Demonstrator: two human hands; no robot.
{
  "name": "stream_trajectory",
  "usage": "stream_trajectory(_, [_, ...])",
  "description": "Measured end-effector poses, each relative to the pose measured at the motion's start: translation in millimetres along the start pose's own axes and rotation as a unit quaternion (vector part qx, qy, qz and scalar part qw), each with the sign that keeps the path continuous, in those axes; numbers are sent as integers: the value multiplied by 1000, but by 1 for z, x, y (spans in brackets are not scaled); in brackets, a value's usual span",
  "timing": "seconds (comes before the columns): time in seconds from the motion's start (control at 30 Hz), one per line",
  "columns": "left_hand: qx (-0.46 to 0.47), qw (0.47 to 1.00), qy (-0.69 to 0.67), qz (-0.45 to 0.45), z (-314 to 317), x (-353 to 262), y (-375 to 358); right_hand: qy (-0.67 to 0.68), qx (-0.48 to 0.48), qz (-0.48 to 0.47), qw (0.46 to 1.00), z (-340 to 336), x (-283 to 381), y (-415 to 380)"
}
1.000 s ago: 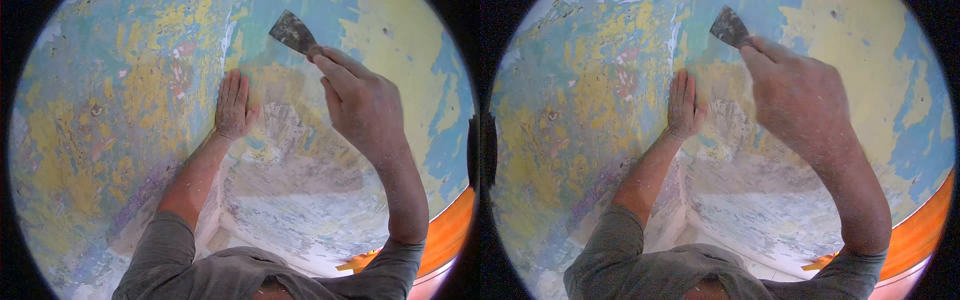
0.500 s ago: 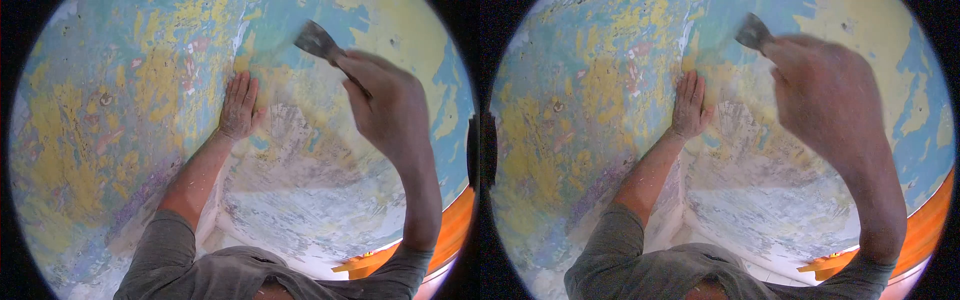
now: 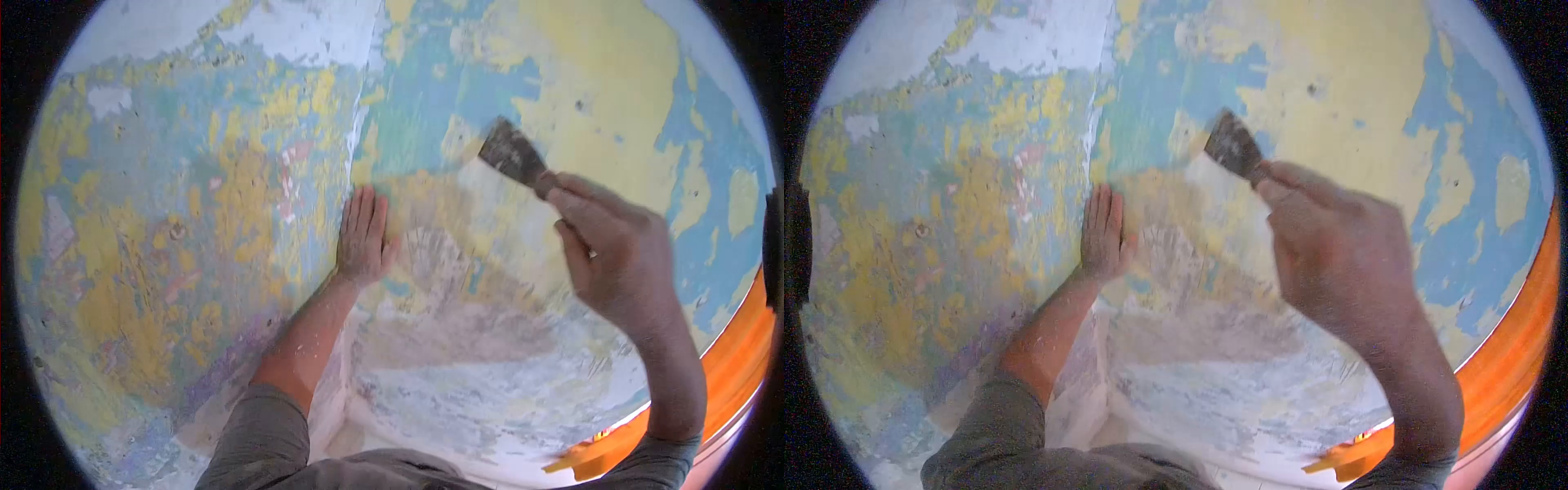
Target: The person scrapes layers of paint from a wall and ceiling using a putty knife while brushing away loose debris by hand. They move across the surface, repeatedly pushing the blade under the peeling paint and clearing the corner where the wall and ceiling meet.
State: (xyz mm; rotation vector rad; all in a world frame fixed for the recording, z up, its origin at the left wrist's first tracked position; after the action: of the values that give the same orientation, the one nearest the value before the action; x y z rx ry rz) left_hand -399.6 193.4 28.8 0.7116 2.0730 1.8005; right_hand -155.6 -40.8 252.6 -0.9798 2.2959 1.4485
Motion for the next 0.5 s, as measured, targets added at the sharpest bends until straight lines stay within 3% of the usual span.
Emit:
stream_trajectory(0.17, [27, 1000, -8, 8, -9, -3, 3, 3, 73, -14, 997, 40, 4, 32])
stream_trajectory(0.37, [46, 999, -12, 9, -2, 0, -6, -1, 47, -3, 999, -6, -2, 0])
stream_trajectory(0.5, [37, 999, -16, 12, -5, -5, -4, 27, 63, 8, 998, 29, 0, 28])
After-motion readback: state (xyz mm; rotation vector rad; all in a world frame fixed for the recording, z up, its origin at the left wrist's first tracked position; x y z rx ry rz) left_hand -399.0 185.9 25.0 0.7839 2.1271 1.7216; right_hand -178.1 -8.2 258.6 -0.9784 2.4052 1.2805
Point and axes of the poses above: each hand's wrist, its own y-axis towards the middle knuckle, its own z-axis out of the palm, x = y × z, the point moved 3 cm from there along y, towards the middle knuckle
